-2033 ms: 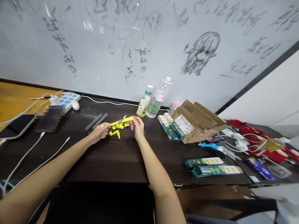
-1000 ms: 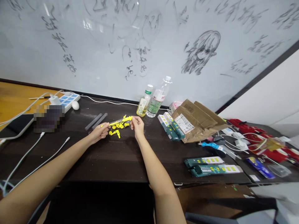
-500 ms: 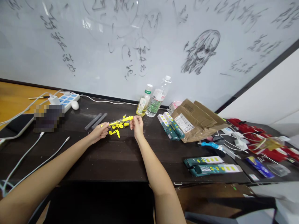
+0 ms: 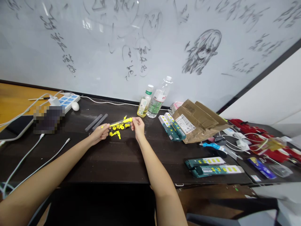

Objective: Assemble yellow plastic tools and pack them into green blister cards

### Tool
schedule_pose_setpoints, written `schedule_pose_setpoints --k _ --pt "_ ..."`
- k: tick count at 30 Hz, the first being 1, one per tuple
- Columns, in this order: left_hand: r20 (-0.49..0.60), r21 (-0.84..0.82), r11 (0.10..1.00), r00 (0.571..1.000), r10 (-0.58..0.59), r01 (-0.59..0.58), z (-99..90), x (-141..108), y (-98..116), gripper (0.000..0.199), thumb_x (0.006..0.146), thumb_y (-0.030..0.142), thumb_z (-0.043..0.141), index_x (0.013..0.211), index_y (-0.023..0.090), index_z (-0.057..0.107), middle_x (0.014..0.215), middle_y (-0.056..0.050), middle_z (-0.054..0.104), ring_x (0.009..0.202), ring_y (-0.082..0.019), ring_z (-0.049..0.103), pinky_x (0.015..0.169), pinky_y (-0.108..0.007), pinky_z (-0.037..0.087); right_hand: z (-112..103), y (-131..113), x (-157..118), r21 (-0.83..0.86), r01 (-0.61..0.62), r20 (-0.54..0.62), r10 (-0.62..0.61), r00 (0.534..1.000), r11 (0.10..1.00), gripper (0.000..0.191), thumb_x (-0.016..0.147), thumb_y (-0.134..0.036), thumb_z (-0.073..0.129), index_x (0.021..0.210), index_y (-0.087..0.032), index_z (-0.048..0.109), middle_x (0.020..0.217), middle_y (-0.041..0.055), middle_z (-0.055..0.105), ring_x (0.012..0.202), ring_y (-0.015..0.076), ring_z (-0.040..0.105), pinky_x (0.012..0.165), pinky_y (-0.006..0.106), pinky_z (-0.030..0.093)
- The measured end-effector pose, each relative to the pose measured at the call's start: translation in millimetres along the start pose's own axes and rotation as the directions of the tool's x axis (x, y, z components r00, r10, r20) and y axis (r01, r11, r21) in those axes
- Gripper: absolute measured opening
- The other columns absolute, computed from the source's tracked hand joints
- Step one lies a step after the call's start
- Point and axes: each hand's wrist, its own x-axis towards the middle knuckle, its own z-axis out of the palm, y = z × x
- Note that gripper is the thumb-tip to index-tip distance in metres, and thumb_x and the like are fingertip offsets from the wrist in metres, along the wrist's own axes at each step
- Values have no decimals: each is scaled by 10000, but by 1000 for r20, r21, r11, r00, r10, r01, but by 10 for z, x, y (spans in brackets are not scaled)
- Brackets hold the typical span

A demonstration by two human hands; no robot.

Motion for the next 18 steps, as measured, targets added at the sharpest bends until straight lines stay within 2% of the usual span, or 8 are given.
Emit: schedule_pose_setpoints --k 3,8,11,14,18 --pt "3 3 1000 1000 0 0 5 -5 1 398 762 551 624 771 187 464 466 129 184 338 -14 149 317 -117 99 -5 12 2 1 4 -34 -4 999 1000 392 707 -499 680 729 -219 407 498 -96 492 370 40 396 348 155 299" --pt "1 2 1000 1000 1 -1 -2 3 -9 403 761 557 622 779 184 471 467 129 185 340 -13 148 316 -117 103 -2 -12 -8 69 -9 24 8 1000 998 337 758 -505 611 873 -208 501 542 -69 540 388 54 423 355 168 315" --pt "-1 6 1000 1000 2 -2 2 1 -5 409 754 560 630 771 183 472 465 128 186 340 -12 150 315 -118 97 3 -9 -9 33 -3 12 2 1000 999 342 714 -471 677 764 -205 468 507 -83 503 380 42 395 356 161 299" --pt "2 5 1000 1000 -3 3 15 -7 1 409 750 556 636 768 183 470 461 129 187 338 -12 154 316 -119 95 9 3 -10 24 -7 -30 8 1000 1000 402 715 -516 662 709 -219 392 484 -94 478 369 43 392 346 157 289" --pt "5 -8 1000 1000 0 0 4 2 -10 406 753 555 633 770 185 467 463 130 185 335 -12 150 317 -121 93 15 -16 -18 68 -32 14 31 999 997 360 746 -540 603 817 -223 448 539 -68 553 385 61 433 347 168 311"
